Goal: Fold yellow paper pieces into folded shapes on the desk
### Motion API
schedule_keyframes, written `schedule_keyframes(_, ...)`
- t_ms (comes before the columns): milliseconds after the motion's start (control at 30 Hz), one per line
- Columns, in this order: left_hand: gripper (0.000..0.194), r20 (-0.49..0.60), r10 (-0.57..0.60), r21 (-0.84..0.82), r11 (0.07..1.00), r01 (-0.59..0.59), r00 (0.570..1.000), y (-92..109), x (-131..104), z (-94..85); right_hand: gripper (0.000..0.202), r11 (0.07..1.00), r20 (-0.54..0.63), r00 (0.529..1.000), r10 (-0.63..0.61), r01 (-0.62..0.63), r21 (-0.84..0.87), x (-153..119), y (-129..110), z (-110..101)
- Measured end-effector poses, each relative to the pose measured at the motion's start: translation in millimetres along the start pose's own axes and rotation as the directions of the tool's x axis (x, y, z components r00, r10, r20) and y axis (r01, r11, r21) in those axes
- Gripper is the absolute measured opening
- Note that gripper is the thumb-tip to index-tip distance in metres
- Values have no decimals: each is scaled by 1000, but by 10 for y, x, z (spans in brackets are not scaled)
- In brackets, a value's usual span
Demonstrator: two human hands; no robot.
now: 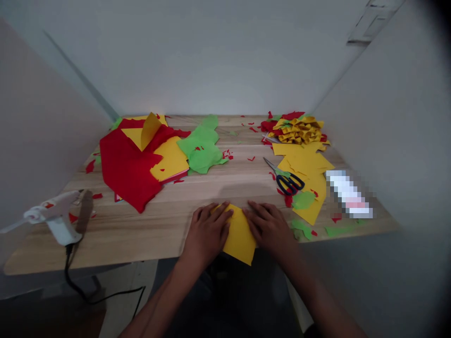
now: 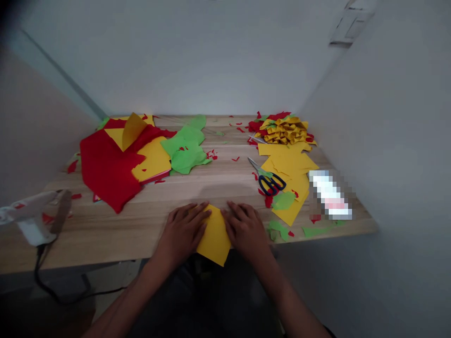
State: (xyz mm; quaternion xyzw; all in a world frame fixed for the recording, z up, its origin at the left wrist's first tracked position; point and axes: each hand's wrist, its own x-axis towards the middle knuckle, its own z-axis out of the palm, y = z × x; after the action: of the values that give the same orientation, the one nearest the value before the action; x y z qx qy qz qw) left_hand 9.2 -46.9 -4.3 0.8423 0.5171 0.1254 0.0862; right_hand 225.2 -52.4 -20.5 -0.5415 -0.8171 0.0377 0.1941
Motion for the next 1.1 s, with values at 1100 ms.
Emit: schedule_keyframes(1100, 29, -111, 56, -11, 998, -57, 992, 70, -131, -57, 49, 970, 25, 975, -221, 217, 111, -317, -247, -20)
